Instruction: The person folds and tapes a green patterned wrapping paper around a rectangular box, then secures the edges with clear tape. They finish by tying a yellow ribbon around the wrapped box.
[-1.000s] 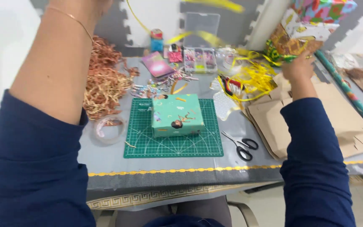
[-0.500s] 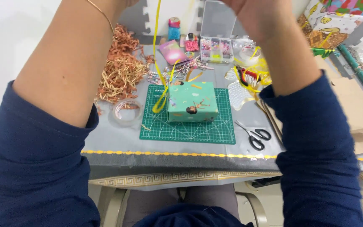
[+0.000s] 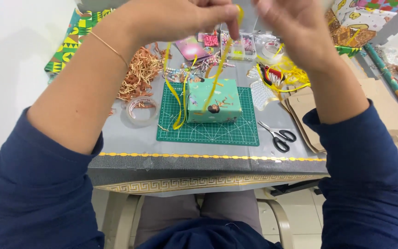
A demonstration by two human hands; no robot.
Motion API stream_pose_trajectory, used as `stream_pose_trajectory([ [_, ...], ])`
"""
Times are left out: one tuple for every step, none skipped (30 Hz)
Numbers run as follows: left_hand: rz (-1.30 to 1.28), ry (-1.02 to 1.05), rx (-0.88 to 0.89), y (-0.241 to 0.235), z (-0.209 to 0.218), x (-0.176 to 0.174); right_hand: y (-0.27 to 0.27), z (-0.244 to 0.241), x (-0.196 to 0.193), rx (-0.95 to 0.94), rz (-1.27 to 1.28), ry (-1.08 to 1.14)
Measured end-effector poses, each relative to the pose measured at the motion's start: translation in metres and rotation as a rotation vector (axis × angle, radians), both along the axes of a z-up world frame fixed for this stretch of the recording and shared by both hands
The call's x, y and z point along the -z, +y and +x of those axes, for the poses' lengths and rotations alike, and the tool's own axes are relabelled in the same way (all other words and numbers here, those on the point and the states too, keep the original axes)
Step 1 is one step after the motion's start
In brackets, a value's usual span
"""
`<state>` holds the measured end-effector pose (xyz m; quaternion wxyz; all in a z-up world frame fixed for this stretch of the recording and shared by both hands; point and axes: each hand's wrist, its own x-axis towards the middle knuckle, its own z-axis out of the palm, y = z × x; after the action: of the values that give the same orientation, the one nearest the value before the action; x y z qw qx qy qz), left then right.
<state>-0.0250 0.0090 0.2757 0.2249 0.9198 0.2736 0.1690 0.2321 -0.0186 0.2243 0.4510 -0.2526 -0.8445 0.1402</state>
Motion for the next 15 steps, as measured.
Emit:
stream_pose_trajectory([
  [-0.01,-0.008,0.108,0.005,0.004,0.004,-0.011,-0.016,-0.007,-0.299,-0.095,-0.045],
  [-0.01,-0.007,0.11,-0.003,0.005,0.002,-0.012,-0.018,-0.005,-0.298,-0.094,-0.044],
  [-0.083,0.009,0.034,-0.012,0.006,0.0,-0.013,-0.02,-0.002,-0.177,-0.155,-0.054],
  [-0.155,0.024,-0.045,-0.02,0.007,-0.002,-0.013,-0.023,0.0,-0.056,-0.214,-0.064],
  [-0.154,0.024,-0.046,-0.015,0.006,0.002,-0.018,-0.023,0.0,-0.057,-0.212,-0.064],
  [-0.126,0.002,0.021,-0.01,0.004,0.007,-0.023,-0.022,0.002,0.014,-0.269,-0.052],
  [-0.098,-0.021,0.088,-0.005,0.003,0.012,-0.028,-0.022,0.003,0.085,-0.324,-0.04],
  [-0.101,-0.021,0.085,-0.007,-0.002,0.014,-0.03,-0.018,0.005,0.083,-0.327,-0.04],
  [-0.108,-0.031,0.048,-0.008,-0.006,0.015,-0.031,-0.013,0.007,0.086,-0.363,-0.002],
  [-0.114,-0.04,0.014,-0.009,-0.009,0.016,-0.032,-0.008,0.009,0.092,-0.399,0.038],
  [-0.115,-0.039,0.014,-0.01,-0.017,0.019,-0.034,-0.001,0.013,0.092,-0.4,0.039],
  [-0.105,-0.05,-0.012,-0.011,-0.023,0.022,-0.036,0.006,0.016,0.135,-0.38,0.037],
  [-0.095,-0.06,-0.038,-0.011,-0.03,0.024,-0.037,0.013,0.02,0.178,-0.36,0.034],
  [-0.096,-0.058,-0.037,-0.014,-0.036,0.028,-0.041,0.02,0.025,0.179,-0.361,0.036],
  [-0.124,-0.094,-0.065,-0.016,-0.042,0.033,-0.045,0.027,0.03,0.224,-0.388,0.064],
])
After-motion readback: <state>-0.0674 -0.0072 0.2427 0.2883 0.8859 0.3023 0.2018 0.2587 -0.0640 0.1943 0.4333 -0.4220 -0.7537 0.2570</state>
